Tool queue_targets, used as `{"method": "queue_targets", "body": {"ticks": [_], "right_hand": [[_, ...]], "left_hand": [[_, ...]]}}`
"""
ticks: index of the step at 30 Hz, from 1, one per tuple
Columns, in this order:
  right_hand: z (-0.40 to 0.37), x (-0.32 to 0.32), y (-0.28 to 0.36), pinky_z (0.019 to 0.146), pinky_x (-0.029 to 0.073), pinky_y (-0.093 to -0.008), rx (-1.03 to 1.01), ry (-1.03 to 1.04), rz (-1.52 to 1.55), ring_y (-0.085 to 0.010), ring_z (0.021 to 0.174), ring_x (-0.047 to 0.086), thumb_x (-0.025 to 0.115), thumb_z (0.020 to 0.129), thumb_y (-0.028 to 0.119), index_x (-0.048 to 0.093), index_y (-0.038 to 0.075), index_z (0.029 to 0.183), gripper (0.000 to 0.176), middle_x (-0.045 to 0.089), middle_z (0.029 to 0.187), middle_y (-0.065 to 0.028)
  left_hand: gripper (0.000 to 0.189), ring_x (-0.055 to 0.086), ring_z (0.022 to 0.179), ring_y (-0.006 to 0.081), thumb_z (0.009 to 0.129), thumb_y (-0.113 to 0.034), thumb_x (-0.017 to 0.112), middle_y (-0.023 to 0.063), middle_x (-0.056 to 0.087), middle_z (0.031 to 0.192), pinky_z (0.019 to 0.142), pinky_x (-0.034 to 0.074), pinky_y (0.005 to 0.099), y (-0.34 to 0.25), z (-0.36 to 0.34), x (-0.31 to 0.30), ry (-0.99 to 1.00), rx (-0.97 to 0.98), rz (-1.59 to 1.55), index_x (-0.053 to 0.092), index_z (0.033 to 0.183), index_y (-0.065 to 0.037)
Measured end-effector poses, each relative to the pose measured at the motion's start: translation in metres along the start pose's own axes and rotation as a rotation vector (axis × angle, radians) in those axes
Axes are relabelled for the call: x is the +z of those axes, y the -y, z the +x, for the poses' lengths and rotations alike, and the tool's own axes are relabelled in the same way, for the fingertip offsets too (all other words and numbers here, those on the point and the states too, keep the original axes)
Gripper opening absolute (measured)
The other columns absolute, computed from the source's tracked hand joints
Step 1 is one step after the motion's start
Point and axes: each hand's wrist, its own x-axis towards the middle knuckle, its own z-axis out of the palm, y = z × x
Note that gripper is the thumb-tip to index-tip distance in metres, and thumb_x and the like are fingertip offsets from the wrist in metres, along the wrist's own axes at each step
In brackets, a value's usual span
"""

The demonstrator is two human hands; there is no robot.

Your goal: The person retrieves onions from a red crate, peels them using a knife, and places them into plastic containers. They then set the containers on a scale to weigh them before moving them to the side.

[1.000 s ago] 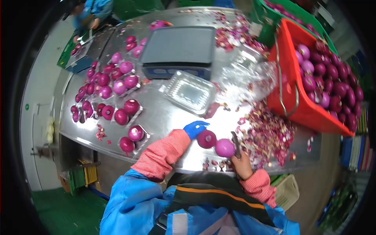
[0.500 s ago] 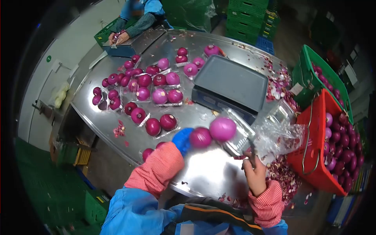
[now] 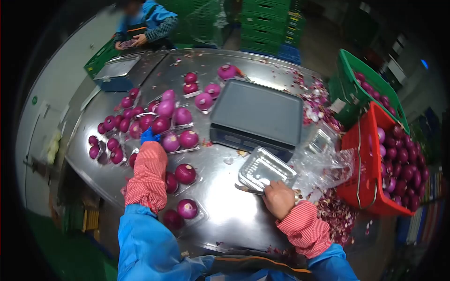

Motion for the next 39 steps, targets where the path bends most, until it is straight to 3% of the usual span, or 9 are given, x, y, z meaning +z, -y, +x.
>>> {"method": "queue_targets", "body": {"ticks": [3, 7, 10, 14, 15, 16, 26, 31, 39], "right_hand": [[-0.003, 0.007, -0.003, 0.067, 0.051, -0.0370, 0.018, -0.090, 0.041, -0.0269, 0.079, 0.059, 0.074, 0.069, 0.013, 0.061, 0.006, 0.073, 0.016, 0.059, 0.079, -0.0089], [-0.005, 0.003, 0.002, 0.064, 0.051, -0.0333, 0.073, -0.215, 0.049, -0.0242, 0.080, 0.061, 0.066, 0.067, 0.009, 0.061, 0.009, 0.068, 0.005, 0.058, 0.075, -0.0069], [-0.009, 0.005, -0.002, 0.063, 0.053, -0.0343, 0.068, -0.248, 0.072, -0.0237, 0.079, 0.062, 0.065, 0.069, 0.009, 0.063, 0.007, 0.071, 0.002, 0.060, 0.076, -0.0070], [-0.019, 0.031, -0.001, 0.058, 0.054, -0.0355, 0.167, -0.139, -0.061, -0.0236, 0.079, 0.063, 0.063, 0.071, 0.010, 0.068, 0.006, 0.073, 0.007, 0.062, 0.074, -0.0066], [-0.021, 0.029, 0.000, 0.055, 0.054, -0.0355, 0.141, -0.154, -0.049, -0.0233, 0.078, 0.063, 0.062, 0.072, 0.010, 0.069, 0.006, 0.073, 0.008, 0.063, 0.073, -0.0062], [-0.018, 0.031, -0.001, 0.055, 0.054, -0.0349, 0.132, -0.192, -0.044, -0.0225, 0.079, 0.063, 0.063, 0.072, 0.011, 0.069, 0.007, 0.071, 0.007, 0.062, 0.071, -0.0054], [-0.029, 0.003, -0.012, 0.059, 0.053, -0.0304, 0.024, -0.411, 0.061, -0.0202, 0.082, 0.059, 0.064, 0.070, 0.013, 0.064, 0.011, 0.069, 0.002, 0.058, 0.076, -0.0028], [-0.091, -0.049, -0.027, 0.053, 0.047, -0.0291, -0.058, -0.684, 0.078, -0.0175, 0.075, 0.056, 0.062, 0.067, 0.012, 0.054, 0.013, 0.066, 0.008, 0.051, 0.073, -0.0003], [-0.246, -0.018, -0.070, 0.063, 0.047, -0.0266, 0.115, -0.328, 0.218, -0.0190, 0.078, 0.056, 0.068, 0.074, 0.023, 0.054, 0.009, 0.081, 0.021, 0.052, 0.078, -0.0030]], "left_hand": [[0.039, 0.065, 0.067, 0.0294, 0.091, -0.042, 0.063, 0.0127, 0.062, 0.093, 0.048, 0.053, 0.0395, 0.003, 0.002, 0.007, -0.095, -0.127, -0.098, 0.059, 0.114, -0.010], [0.041, 0.065, 0.079, 0.0343, 0.092, -0.040, 0.061, 0.0147, 0.057, 0.108, 0.054, 0.054, 0.0451, 0.006, 0.003, 0.001, -0.151, -0.334, -0.116, 0.049, 0.124, -0.017], [0.058, 0.062, 0.076, 0.0289, 0.087, -0.060, 0.059, 0.0153, 0.061, 0.101, 0.058, 0.053, 0.0423, 0.020, 0.012, -0.014, -0.206, -0.359, 0.028, 0.050, 0.130, -0.022], [0.018, 0.057, 0.056, 0.0235, 0.088, -0.043, 0.066, 0.0028, 0.061, 0.079, 0.044, 0.047, 0.0373, 0.010, -0.048, -0.005, -0.150, -0.069, 0.061, 0.060, 0.100, -0.030], [0.035, 0.060, 0.079, 0.0275, 0.087, -0.035, 0.071, 0.0023, 0.060, 0.108, 0.052, 0.051, 0.0395, 0.013, -0.047, -0.016, -0.086, -0.116, 0.013, 0.053, 0.117, -0.040], [0.039, 0.060, 0.079, 0.0269, 0.089, -0.032, 0.068, 0.0012, 0.059, 0.113, 0.053, 0.050, 0.0380, 0.016, -0.052, -0.021, -0.020, -0.107, -0.005, 0.049, 0.121, -0.043], [0.050, 0.059, 0.083, 0.0217, 0.089, -0.027, 0.064, 0.0022, 0.060, 0.119, 0.067, 0.051, 0.0344, -0.036, -0.196, 0.063, 0.197, 0.098, 0.277, 0.048, 0.137, -0.029], [0.037, 0.058, 0.081, 0.0141, 0.094, -0.023, 0.061, 0.0025, 0.064, 0.117, 0.069, 0.049, 0.0254, -0.089, -0.310, 0.174, 0.656, 0.289, 0.366, 0.056, 0.130, -0.014], [0.038, 0.059, 0.113, 0.0184, 0.095, -0.007, 0.060, 0.0076, 0.062, 0.125, 0.096, 0.047, 0.0317, -0.079, -0.550, 0.408, 1.463, 0.795, 0.343, 0.054, 0.132, -0.005]]}}
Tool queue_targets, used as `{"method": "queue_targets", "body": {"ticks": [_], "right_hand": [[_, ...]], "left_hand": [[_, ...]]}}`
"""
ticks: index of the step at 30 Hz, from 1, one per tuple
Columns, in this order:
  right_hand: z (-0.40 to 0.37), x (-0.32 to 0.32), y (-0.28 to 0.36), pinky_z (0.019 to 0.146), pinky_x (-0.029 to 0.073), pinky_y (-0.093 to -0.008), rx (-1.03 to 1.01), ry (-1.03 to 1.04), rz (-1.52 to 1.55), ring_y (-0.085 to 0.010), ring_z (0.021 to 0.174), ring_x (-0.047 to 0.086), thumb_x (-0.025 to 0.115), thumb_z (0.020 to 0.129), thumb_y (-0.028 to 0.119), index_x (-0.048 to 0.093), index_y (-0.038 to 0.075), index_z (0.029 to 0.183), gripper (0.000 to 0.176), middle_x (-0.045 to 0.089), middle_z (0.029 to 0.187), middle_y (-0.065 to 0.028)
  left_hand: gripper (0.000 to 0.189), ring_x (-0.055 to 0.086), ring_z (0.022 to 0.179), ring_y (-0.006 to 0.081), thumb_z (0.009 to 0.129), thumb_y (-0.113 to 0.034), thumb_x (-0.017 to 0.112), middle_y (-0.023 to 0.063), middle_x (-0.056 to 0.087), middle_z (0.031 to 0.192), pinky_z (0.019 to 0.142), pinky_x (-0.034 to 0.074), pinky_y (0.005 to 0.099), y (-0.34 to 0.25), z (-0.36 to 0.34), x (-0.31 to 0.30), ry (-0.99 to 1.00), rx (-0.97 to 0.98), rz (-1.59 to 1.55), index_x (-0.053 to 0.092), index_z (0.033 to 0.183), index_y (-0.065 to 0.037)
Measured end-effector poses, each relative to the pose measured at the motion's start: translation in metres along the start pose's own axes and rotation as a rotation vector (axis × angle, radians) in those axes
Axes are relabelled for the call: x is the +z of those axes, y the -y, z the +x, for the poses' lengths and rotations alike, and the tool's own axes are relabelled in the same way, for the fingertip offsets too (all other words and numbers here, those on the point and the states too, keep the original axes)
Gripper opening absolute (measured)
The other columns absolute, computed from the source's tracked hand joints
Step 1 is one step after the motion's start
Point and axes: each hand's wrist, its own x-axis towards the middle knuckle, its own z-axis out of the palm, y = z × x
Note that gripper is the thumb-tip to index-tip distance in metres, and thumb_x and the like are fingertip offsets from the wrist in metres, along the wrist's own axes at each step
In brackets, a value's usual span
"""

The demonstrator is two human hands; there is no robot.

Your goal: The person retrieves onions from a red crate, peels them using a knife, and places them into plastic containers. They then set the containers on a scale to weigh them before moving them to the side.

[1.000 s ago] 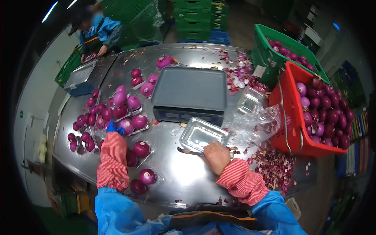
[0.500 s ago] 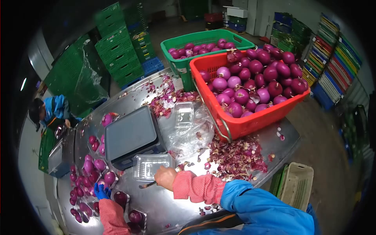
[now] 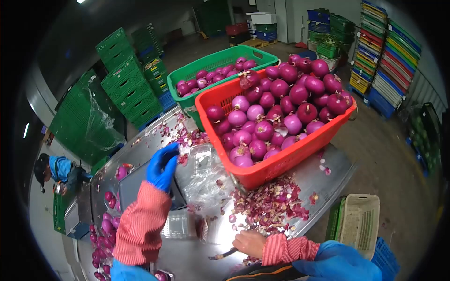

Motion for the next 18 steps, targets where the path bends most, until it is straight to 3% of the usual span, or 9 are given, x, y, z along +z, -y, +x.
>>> {"method": "queue_targets", "body": {"ticks": [2, 4, 6, 8, 10, 11, 12, 14, 18], "right_hand": [[-0.016, -0.002, -0.005, 0.067, 0.049, -0.0291, 0.058, 0.080, 0.023, -0.0199, 0.080, 0.056, 0.074, 0.074, 0.036, 0.054, 0.008, 0.086, 0.036, 0.052, 0.081, -0.0034], [-0.024, -0.014, -0.013, 0.071, 0.051, -0.0304, 0.110, 0.050, 0.107, -0.0227, 0.084, 0.058, 0.076, 0.071, 0.030, 0.057, 0.007, 0.099, 0.041, 0.055, 0.088, -0.0052], [-0.030, -0.035, -0.028, 0.070, 0.052, -0.0314, 0.185, 0.023, 0.145, -0.0225, 0.084, 0.058, 0.076, 0.071, 0.029, 0.058, 0.008, 0.100, 0.040, 0.055, 0.088, -0.0052], [-0.040, -0.048, -0.049, 0.068, 0.053, -0.0323, 0.233, -0.017, 0.160, -0.0222, 0.084, 0.059, 0.076, 0.071, 0.028, 0.059, 0.009, 0.100, 0.039, 0.055, 0.087, -0.0050], [-0.054, -0.054, -0.069, 0.067, 0.053, -0.0332, 0.257, -0.068, 0.143, -0.0219, 0.083, 0.060, 0.076, 0.071, 0.027, 0.059, 0.010, 0.099, 0.037, 0.054, 0.086, -0.0046], [-0.058, -0.058, -0.071, 0.065, 0.053, -0.0332, 0.330, -0.120, 0.166, -0.0222, 0.077, 0.061, 0.077, 0.070, 0.024, 0.062, 0.011, 0.094, 0.030, 0.057, 0.083, -0.0033], [-0.067, -0.056, -0.079, 0.068, 0.053, -0.0341, 0.337, -0.083, 0.177, -0.0249, 0.082, 0.060, 0.075, 0.070, 0.024, 0.062, 0.009, 0.099, 0.035, 0.058, 0.089, -0.0056], [-0.088, -0.048, -0.091, 0.073, 0.053, -0.0359, 0.356, -0.008, 0.200, -0.0304, 0.091, 0.060, 0.071, 0.070, 0.023, 0.061, 0.005, 0.110, 0.045, 0.061, 0.100, -0.0102], [-0.097, -0.048, -0.106, 0.072, 0.052, -0.0360, 0.369, -0.135, 0.269, -0.0273, 0.089, 0.059, 0.068, 0.069, 0.021, 0.064, 0.006, 0.095, 0.030, 0.060, 0.094, -0.0094]], "left_hand": [[0.045, 0.058, 0.115, 0.0192, 0.091, -0.005, 0.063, 0.0086, 0.060, 0.127, 0.102, 0.043, 0.0336, -0.016, 0.061, 0.054, 0.157, 0.013, 0.047, 0.052, 0.135, -0.006], [0.063, 0.058, 0.116, 0.0286, 0.082, -0.010, 0.071, 0.0159, 0.057, 0.128, 0.098, 0.046, 0.0393, -0.008, 0.122, 0.106, 0.178, 0.277, 0.232, 0.047, 0.140, -0.011], [0.080, 0.053, 0.121, 0.0380, 0.074, -0.016, 0.077, 0.0210, 0.051, 0.133, 0.101, 0.045, 0.0452, 0.007, 0.186, 0.149, 0.183, 0.413, 0.475, 0.039, 0.145, -0.015], [0.091, 0.044, 0.130, 0.0399, 0.068, -0.012, 0.079, 0.0226, 0.042, 0.142, 0.111, 0.037, 0.0466, -0.011, 0.231, 0.190, 0.235, 0.347, 0.636, 0.034, 0.148, -0.010], [0.107, 0.039, 0.134, 0.0427, 0.062, -0.008, 0.080, 0.0241, 0.035, 0.148, 0.112, 0.036, 0.0475, -0.019, 0.269, 0.226, 0.278, 0.274, 0.921, 0.025, 0.152, -0.023], [0.102, 0.038, 0.135, 0.0423, 0.067, -0.014, 0.078, 0.0234, 0.033, 0.150, 0.112, 0.035, 0.0483, -0.018, 0.290, 0.238, 0.351, 0.321, 1.126, 0.023, 0.153, -0.027], [0.098, 0.037, 0.136, 0.0419, 0.072, -0.021, 0.077, 0.0227, 0.031, 0.152, 0.112, 0.035, 0.0492, -0.012, 0.313, 0.251, 0.424, 0.366, 1.330, 0.022, 0.153, -0.030], [0.088, 0.037, 0.137, 0.0410, 0.079, -0.041, 0.069, 0.0220, 0.032, 0.152, 0.111, 0.035, 0.0510, 0.068, 0.378, 0.283, 0.284, 0.280, 1.330, 0.022, 0.153, -0.032], [0.084, 0.037, 0.138, 0.0401, 0.083, -0.076, 0.043, 0.0221, 0.036, 0.151, 0.109, 0.035, 0.0536, 0.033, 0.384, 0.303, 0.265, -0.189, 1.174, 0.025, 0.152, -0.032]]}}
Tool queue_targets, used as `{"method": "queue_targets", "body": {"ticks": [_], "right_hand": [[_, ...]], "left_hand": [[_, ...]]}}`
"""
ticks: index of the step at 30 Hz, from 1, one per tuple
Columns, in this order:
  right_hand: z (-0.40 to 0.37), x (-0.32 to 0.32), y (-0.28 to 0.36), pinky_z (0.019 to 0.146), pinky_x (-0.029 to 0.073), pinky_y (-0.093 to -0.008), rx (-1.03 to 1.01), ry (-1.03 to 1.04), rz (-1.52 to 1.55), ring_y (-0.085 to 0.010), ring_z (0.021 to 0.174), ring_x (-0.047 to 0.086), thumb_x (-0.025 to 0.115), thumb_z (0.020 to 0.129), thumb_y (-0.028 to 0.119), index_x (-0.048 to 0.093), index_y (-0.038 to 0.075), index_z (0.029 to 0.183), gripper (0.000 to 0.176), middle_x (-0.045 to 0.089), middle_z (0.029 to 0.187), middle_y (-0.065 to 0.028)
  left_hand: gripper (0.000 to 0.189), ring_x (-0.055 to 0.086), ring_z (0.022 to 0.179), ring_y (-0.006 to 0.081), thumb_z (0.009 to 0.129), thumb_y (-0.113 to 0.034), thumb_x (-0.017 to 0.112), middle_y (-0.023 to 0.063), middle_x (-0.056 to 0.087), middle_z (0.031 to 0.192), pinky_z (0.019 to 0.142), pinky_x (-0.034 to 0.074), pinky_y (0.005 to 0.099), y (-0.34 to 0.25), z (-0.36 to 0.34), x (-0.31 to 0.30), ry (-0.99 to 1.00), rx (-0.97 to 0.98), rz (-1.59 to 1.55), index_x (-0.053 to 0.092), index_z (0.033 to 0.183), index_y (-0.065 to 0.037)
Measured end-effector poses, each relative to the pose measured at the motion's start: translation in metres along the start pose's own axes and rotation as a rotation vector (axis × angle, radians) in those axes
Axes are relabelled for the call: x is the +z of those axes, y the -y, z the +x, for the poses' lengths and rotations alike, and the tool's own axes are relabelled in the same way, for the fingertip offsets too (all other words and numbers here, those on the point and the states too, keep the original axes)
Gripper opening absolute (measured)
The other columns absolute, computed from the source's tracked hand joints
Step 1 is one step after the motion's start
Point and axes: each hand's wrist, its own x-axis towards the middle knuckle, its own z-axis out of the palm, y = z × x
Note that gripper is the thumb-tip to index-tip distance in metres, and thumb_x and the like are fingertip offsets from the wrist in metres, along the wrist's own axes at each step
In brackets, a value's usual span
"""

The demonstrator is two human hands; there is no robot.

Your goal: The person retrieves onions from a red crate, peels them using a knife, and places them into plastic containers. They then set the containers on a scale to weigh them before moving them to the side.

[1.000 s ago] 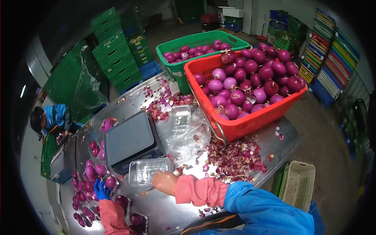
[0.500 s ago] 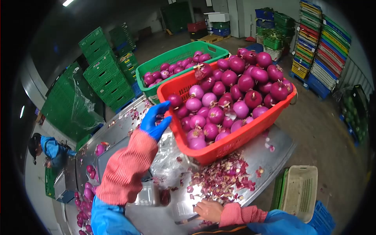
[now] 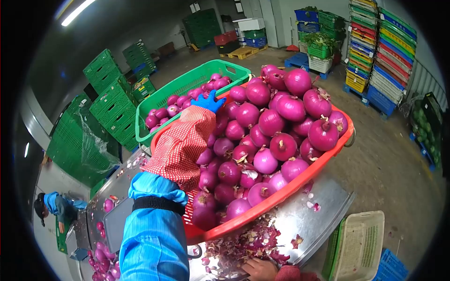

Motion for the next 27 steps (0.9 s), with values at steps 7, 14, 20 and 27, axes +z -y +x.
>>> {"method": "queue_targets", "body": {"ticks": [7, 14, 20, 27], "right_hand": [[0.005, -0.017, -0.007, 0.070, 0.049, -0.0392, -0.018, -0.144, -0.011, -0.0289, 0.080, 0.055, 0.064, 0.080, 0.015, 0.062, 0.006, 0.086, 0.011, 0.055, 0.086, -0.0092], [0.026, -0.067, -0.001, 0.070, 0.052, -0.0362, 0.440, -0.305, 0.231, -0.0246, 0.082, 0.067, 0.067, 0.088, 0.023, 0.068, 0.009, 0.102, 0.020, 0.067, 0.093, -0.0087], [0.085, -0.135, 0.049, 0.067, 0.052, -0.0359, 0.191, -0.602, 0.149, -0.0303, 0.079, 0.066, 0.062, 0.089, 0.010, 0.065, 0.006, 0.109, 0.021, 0.065, 0.094, -0.0117], [0.089, -0.134, 0.100, 0.062, 0.051, -0.0335, -0.103, -0.419, -0.387, -0.0230, 0.070, 0.061, 0.067, 0.071, 0.008, 0.063, 0.008, 0.098, 0.026, 0.055, 0.078, -0.0053]], "left_hand": [[0.083, 0.049, 0.124, 0.0452, 0.070, -0.046, 0.074, 0.0274, 0.046, 0.137, 0.103, 0.043, 0.0507, 0.040, -0.018, 0.006, -0.148, 0.181, -0.323, 0.041, 0.142, -0.022], [0.056, 0.066, 0.098, 0.0264, 0.081, -0.012, 0.069, 0.0076, 0.069, 0.100, 0.100, 0.046, 0.0546, 0.071, -0.200, -0.030, 0.516, 0.032, -2.082, 0.051, 0.134, -0.012], [0.084, 0.057, 0.118, 0.0296, 0.074, -0.016, 0.079, 0.0115, 0.051, 0.137, 0.095, 0.052, 0.0470, 0.056, -0.366, -0.054, 0.576, 0.191, -2.097, 0.036, 0.146, -0.011], [0.084, 0.050, 0.125, 0.0227, 0.075, -0.026, 0.080, 0.0095, 0.049, 0.137, 0.107, 0.040, 0.0381, 0.064, -0.460, -0.046, 0.472, 0.120, -1.925, 0.037, 0.143, -0.003]]}}
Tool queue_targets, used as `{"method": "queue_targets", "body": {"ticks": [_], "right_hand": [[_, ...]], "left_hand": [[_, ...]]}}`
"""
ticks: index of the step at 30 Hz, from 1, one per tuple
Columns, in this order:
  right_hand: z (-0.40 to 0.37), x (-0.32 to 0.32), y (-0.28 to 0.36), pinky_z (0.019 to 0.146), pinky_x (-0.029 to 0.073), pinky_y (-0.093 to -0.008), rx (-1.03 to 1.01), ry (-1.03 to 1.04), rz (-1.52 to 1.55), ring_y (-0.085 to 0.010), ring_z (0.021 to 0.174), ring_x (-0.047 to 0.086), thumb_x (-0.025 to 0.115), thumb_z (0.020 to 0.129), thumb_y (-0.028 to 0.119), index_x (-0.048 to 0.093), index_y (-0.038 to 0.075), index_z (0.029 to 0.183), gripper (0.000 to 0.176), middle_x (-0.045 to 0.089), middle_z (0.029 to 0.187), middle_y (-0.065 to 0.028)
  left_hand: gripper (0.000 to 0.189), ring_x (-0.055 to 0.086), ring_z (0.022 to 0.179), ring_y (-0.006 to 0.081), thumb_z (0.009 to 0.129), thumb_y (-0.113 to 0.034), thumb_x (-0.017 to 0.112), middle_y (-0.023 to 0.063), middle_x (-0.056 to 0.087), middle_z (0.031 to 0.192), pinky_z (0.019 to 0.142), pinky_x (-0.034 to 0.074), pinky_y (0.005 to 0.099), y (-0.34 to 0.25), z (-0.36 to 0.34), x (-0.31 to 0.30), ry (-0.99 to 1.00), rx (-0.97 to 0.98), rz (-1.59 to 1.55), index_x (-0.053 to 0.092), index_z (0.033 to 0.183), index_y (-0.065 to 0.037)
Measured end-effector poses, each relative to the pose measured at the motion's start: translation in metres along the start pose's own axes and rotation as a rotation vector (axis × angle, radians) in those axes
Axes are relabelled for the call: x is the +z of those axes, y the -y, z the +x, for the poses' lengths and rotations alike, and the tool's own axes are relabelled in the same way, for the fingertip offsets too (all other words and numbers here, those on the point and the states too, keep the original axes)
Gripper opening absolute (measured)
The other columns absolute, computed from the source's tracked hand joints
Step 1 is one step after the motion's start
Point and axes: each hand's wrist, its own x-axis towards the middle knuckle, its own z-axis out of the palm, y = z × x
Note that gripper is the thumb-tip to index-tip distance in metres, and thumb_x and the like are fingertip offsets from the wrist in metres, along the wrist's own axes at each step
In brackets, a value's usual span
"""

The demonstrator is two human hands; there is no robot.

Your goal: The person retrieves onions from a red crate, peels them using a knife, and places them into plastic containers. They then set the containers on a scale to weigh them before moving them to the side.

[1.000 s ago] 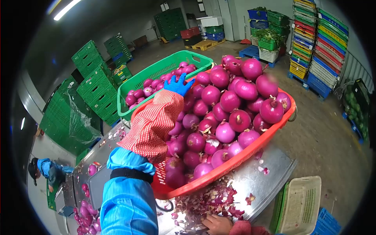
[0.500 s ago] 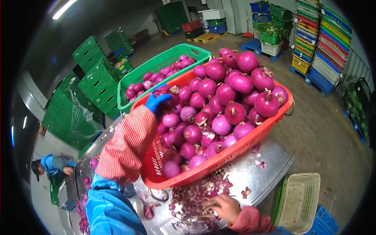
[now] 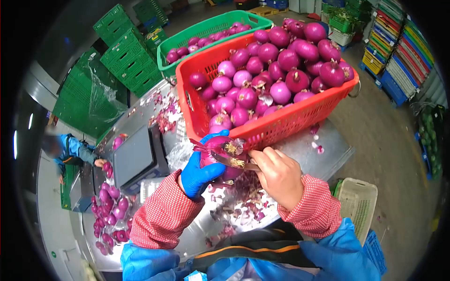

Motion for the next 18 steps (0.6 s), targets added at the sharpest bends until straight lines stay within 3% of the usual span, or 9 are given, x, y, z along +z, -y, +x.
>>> {"method": "queue_targets", "body": {"ticks": [3, 9, 11, 13, 16, 18], "right_hand": [[-0.011, 0.009, 0.002, 0.060, 0.051, -0.0323, -0.051, 0.032, -0.040, -0.0212, 0.069, 0.060, 0.064, 0.074, 0.008, 0.063, 0.007, 0.098, 0.024, 0.054, 0.077, -0.0046], [-0.036, 0.033, -0.008, 0.058, 0.051, -0.0323, -0.098, 0.016, -0.005, -0.0204, 0.069, 0.062, 0.060, 0.077, 0.007, 0.061, 0.007, 0.097, 0.020, 0.054, 0.074, -0.0045], [-0.058, 0.050, -0.038, 0.059, 0.052, -0.0363, 0.014, 0.098, -0.074, -0.0238, 0.068, 0.063, 0.060, 0.080, 0.009, 0.063, 0.008, 0.101, 0.020, 0.058, 0.076, -0.0065], [-0.074, 0.044, -0.055, 0.061, 0.053, -0.0384, 0.177, 0.070, -0.041, -0.0268, 0.072, 0.065, 0.063, 0.082, 0.011, 0.063, 0.008, 0.106, 0.024, 0.063, 0.083, -0.0084], [-0.068, 0.028, -0.024, 0.066, 0.054, -0.0397, 0.224, 0.105, 0.117, -0.0299, 0.078, 0.067, 0.066, 0.082, 0.011, 0.063, 0.007, 0.111, 0.028, 0.067, 0.091, -0.0108], [-0.058, 0.028, -0.011, 0.069, 0.054, -0.0398, 0.250, 0.078, 0.269, -0.0315, 0.082, 0.067, 0.066, 0.084, 0.011, 0.063, 0.007, 0.111, 0.028, 0.067, 0.095, -0.0119]], "left_hand": [[0.082, 0.050, 0.125, 0.0220, 0.076, -0.026, 0.079, 0.0096, 0.049, 0.137, 0.107, 0.040, 0.0382, 0.021, -0.022, -0.006, -0.040, -0.038, 0.070, 0.038, 0.142, -0.002], [0.078, 0.053, 0.123, 0.0257, 0.077, -0.025, 0.074, 0.0130, 0.052, 0.134, 0.105, 0.043, 0.0400, 0.038, -0.048, 0.000, 0.035, -0.187, -0.182, 0.038, 0.141, -0.001], [0.079, 0.055, 0.122, 0.0268, 0.076, -0.026, 0.074, 0.0138, 0.053, 0.133, 0.104, 0.044, 0.0409, 0.043, -0.059, 0.000, 0.018, -0.237, -0.271, 0.037, 0.142, -0.001], [0.081, 0.057, 0.120, 0.0289, 0.076, -0.025, 0.075, 0.0150, 0.054, 0.131, 0.102, 0.047, 0.0424, 0.034, -0.059, -0.001, 0.053, -0.146, -0.209, 0.035, 0.143, -0.002], [0.083, 0.056, 0.120, 0.0277, 0.076, -0.022, 0.077, 0.0142, 0.053, 0.131, 0.100, 0.048, 0.0406, 0.041, -0.055, -0.010, -0.082, -0.200, -0.194, 0.033, 0.144, -0.003], [0.084, 0.055, 0.120, 0.0256, 0.075, -0.019, 0.078, 0.0129, 0.052, 0.132, 0.101, 0.047, 0.0392, 0.052, -0.045, -0.011, -0.095, -0.084, 0.014, 0.033, 0.145, -0.004]]}}
